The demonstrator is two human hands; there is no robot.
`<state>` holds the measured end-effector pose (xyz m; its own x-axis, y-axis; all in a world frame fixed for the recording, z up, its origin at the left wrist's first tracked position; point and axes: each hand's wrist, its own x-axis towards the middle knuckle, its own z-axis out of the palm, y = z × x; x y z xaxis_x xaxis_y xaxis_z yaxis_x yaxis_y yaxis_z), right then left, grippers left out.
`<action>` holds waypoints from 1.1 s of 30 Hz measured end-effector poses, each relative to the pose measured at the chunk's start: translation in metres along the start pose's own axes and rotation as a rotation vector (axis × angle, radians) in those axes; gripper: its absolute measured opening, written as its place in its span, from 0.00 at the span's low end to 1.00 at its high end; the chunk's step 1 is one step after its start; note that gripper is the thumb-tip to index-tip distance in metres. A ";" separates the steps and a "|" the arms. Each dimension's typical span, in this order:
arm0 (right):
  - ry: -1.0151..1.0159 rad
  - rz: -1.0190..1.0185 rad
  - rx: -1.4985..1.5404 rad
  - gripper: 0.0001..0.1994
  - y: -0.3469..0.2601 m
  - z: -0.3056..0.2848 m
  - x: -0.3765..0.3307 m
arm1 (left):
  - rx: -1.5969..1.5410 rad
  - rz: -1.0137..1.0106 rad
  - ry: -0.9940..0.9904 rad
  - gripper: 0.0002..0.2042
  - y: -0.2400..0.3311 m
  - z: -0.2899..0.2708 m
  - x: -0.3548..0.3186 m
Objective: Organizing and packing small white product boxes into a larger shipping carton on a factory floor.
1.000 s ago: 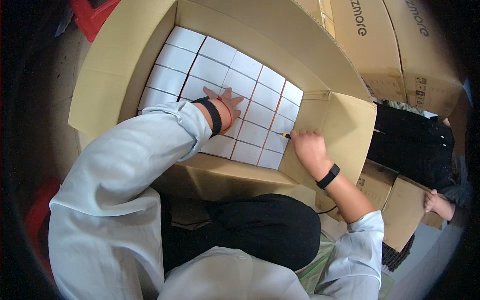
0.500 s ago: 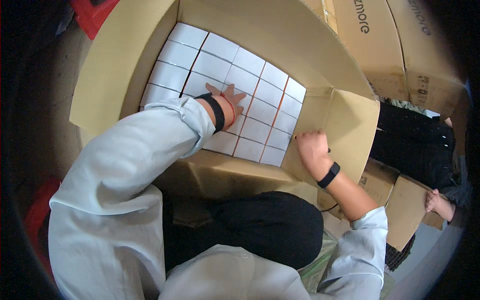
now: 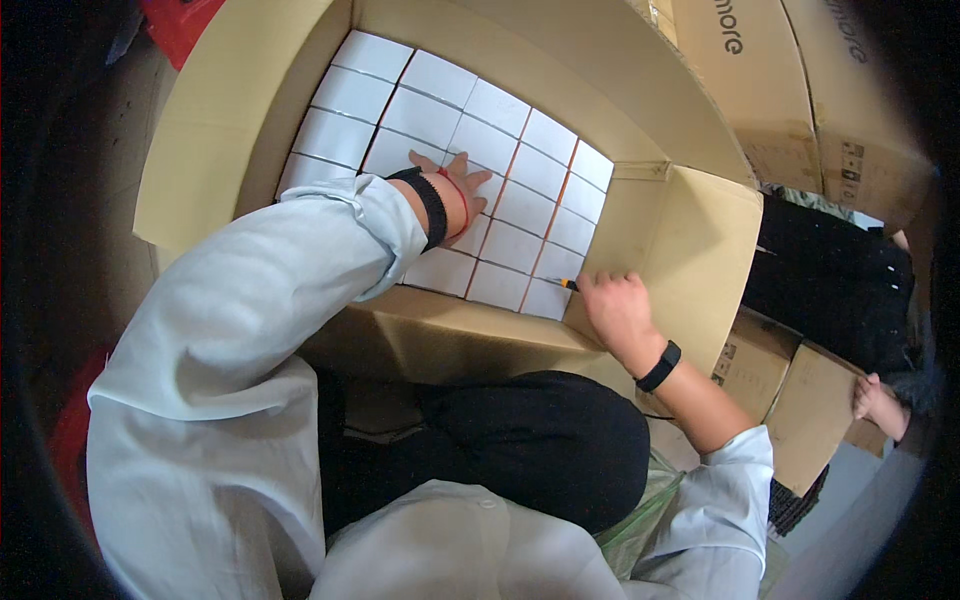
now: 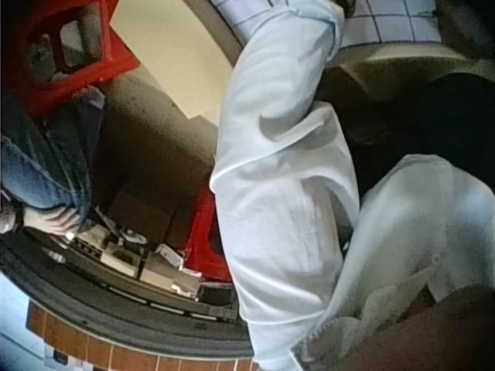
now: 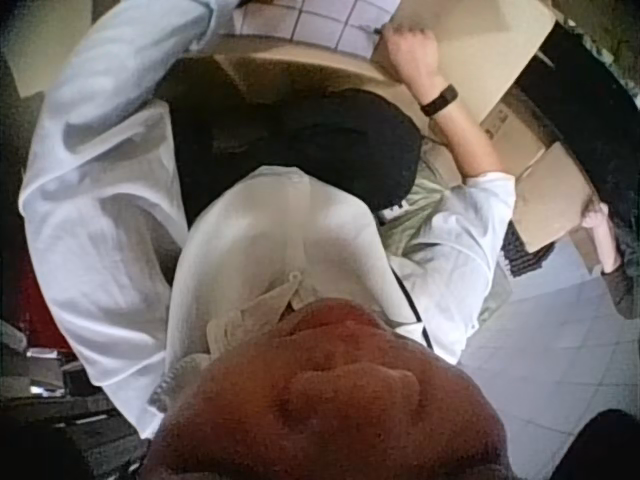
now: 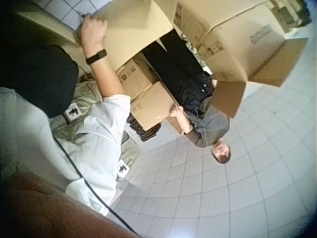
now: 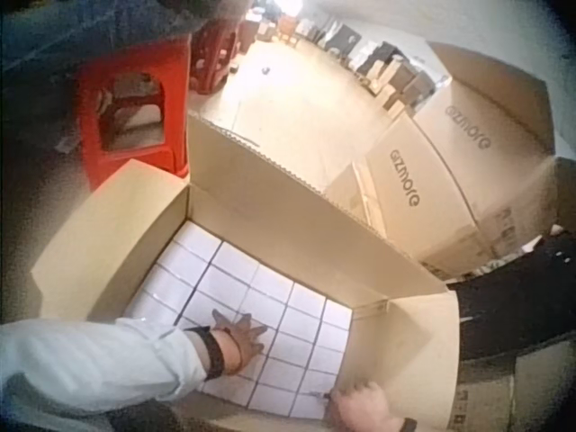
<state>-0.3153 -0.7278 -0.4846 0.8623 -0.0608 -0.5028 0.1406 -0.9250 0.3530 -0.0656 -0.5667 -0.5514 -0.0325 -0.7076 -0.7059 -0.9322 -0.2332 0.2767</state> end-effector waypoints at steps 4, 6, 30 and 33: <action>0.014 -0.021 0.006 0.04 -0.004 -0.002 0.001 | -0.004 0.006 -0.015 0.45 -0.001 0.000 0.000; -0.019 -0.007 0.020 0.04 -0.005 -0.001 0.001 | -0.003 0.008 -0.015 0.46 -0.001 0.001 0.001; -0.176 -0.126 0.108 0.03 -0.017 -0.002 -0.022 | 0.009 -0.003 -0.039 0.49 -0.003 0.008 0.014; -0.157 -0.145 0.136 0.04 -0.016 0.003 -0.020 | 0.020 -0.001 -0.003 0.49 -0.004 0.011 0.015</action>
<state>-0.3365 -0.7126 -0.4829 0.7504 0.0288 -0.6604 0.1817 -0.9696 0.1642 -0.0662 -0.5691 -0.5705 -0.0328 -0.7051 -0.7084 -0.9393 -0.2204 0.2628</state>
